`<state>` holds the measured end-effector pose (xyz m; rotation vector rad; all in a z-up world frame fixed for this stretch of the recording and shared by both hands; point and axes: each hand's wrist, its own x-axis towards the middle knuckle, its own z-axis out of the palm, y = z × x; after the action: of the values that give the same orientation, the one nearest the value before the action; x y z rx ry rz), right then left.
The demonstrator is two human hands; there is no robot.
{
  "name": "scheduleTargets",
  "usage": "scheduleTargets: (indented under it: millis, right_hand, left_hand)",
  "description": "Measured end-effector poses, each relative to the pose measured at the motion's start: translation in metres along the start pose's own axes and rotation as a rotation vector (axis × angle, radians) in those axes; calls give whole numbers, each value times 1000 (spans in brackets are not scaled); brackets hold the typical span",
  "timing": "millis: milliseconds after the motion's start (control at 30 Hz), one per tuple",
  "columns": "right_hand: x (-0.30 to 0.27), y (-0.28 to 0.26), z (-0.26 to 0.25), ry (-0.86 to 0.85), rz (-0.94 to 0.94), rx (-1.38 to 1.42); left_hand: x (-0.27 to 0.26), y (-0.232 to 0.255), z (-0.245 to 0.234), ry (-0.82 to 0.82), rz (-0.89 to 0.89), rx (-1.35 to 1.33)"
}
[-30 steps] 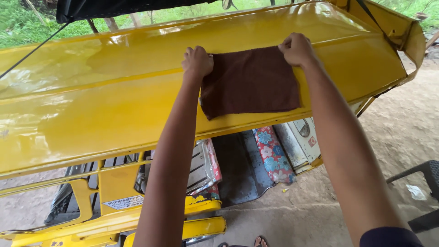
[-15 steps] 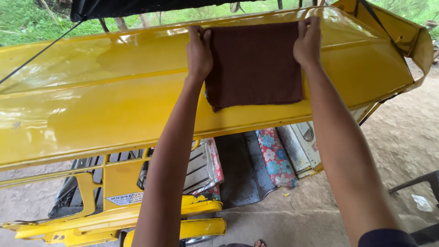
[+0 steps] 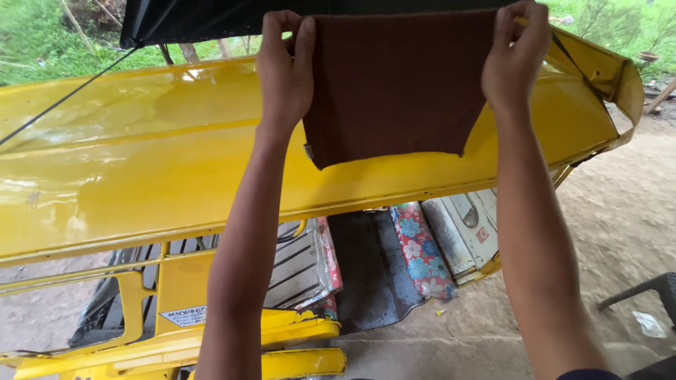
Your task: Cleaning the roof of a yellow tricycle with a damp cloth.
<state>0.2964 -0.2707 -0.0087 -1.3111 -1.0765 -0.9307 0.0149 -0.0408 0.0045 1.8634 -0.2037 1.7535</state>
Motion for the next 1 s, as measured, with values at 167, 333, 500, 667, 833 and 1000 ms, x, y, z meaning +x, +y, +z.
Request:
scheduleTargets:
  millis: [167,333,500,667,833,1000]
  right_hand:
    - [9,-21,-6,-61,-60,-39]
    - [-24,54,50,-253,139,-38]
    - [-58,54,77,-521,288,-460]
    - [-75,38,91,-591,70,-347]
    - [-69,-18,102,-746,40,-346]
    - [-89,-26,106,-985,155,-352]
  left_hand:
    - [9,16,-5,-35,-189,1]
    - [-26,-79,3,-82,-316,278]
    - [-59,-129,13,-175,-407,649]
    - [-59,-96,34,-321,-351,731]
    - [-68,-56,65,-643,-331,773]
    - [-105,-61,93,-895,-411,804]
